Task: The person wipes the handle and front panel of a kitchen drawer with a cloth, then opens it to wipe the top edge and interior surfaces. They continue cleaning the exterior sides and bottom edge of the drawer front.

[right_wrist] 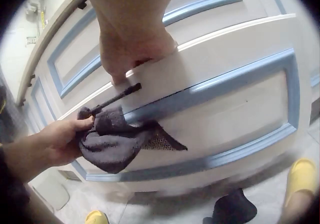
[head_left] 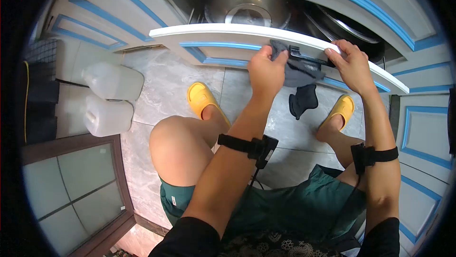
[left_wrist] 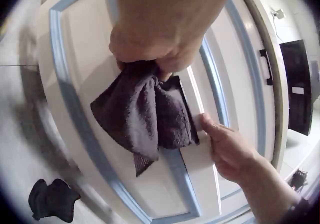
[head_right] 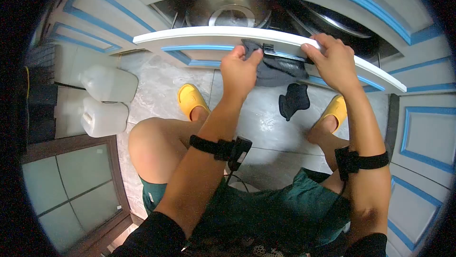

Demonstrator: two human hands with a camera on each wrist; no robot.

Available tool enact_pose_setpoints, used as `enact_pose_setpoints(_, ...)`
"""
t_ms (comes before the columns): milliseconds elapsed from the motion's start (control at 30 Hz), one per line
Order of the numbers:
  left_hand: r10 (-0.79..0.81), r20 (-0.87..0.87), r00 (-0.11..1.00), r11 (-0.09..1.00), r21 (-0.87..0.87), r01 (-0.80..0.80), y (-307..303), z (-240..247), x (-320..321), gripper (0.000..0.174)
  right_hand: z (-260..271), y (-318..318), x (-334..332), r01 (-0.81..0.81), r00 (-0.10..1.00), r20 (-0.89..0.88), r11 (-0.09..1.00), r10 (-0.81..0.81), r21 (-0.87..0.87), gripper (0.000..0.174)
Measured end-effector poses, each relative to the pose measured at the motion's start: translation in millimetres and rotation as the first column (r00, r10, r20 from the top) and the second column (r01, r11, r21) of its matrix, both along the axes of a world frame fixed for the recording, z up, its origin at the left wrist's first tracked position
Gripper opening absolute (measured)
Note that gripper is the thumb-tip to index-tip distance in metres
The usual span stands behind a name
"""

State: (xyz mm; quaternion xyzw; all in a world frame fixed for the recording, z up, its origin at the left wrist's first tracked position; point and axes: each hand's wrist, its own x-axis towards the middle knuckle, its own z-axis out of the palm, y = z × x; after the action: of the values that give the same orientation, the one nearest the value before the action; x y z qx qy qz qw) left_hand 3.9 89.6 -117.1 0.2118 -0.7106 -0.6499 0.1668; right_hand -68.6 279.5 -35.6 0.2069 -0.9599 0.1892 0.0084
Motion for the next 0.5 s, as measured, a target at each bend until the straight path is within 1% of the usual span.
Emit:
enact_pose_setpoints(67, -0.115, 0.006, 0.993, 0.986, -0.123, 0.115, -9, -2, 5, 0.022, -1, 0, -1, -0.016, 1.0, -0.021, 0.998, 0.015, -0.053, 0.037)
enact_pose_setpoints(100, -0.226, 0.028, 0.974, 0.965, -0.129, 0.228, -15, 5, 9, 0.02, 2, -3, 2, -0.023, 0.999, -0.029, 0.997, 0.021, -0.079, 0.036)
enact_pose_setpoints(167, -0.439, 0.077, 0.895, 0.886, -0.129, 0.446, -31, 14, 21, 0.018, 6, -12, 10, -0.137, 0.965, -0.249, 0.971, 0.087, -0.194, 0.033)
enact_pose_setpoints(200, -0.51, 0.162, 0.845, 0.85, -0.056, 0.524, -40, 36, 29, 0.022, 11, -21, 15, -0.201, 0.927, -0.359, 0.95, 0.106, -0.238, 0.031)
enact_pose_setpoints(233, -0.54, 0.195, 0.819, 0.836, 0.011, 0.549, -50, 46, 35, 0.023, 18, -32, 25, -0.212, 0.965, -0.213, 0.928, 0.15, -0.307, 0.029)
enact_pose_setpoints(267, -0.572, 0.223, 0.789, 0.818, 0.079, 0.57, -59, 54, 40, 0.024, 27, -44, 40, -0.209, 0.978, -0.067, 0.903, 0.199, -0.374, 0.027)
enact_pose_setpoints(300, -0.606, 0.247, 0.756, 0.795, 0.145, 0.589, -70, 63, 43, 0.025, 33, -58, 53, -0.194, 0.965, 0.076, 0.877, 0.251, -0.439, 0.024)
enact_pose_setpoints(367, -0.587, 0.298, 0.753, 0.809, 0.249, 0.533, -87, 100, 55, 0.029, 24, -80, 80, -0.223, 0.876, 0.287, 0.853, 0.387, -0.472, 0.028)
enact_pose_setpoints(400, -0.584, 0.322, 0.745, 0.81, 0.298, 0.506, -96, 110, 61, 0.031, 23, -92, 95, -0.246, 0.853, 0.317, 0.855, 0.415, -0.457, 0.032)
enact_pose_setpoints(433, -0.586, 0.306, 0.751, 0.806, 0.319, 0.499, -104, 111, 64, 0.032, 22, -106, 108, -0.27, 0.83, 0.345, 0.856, 0.439, -0.441, 0.037)
enact_pose_setpoints(500, -0.591, 0.266, 0.762, 0.793, 0.369, 0.486, -118, 111, 70, 0.034, 12, -134, 120, -0.093, 0.824, 0.457, 0.875, 0.335, -0.475, 0.042)
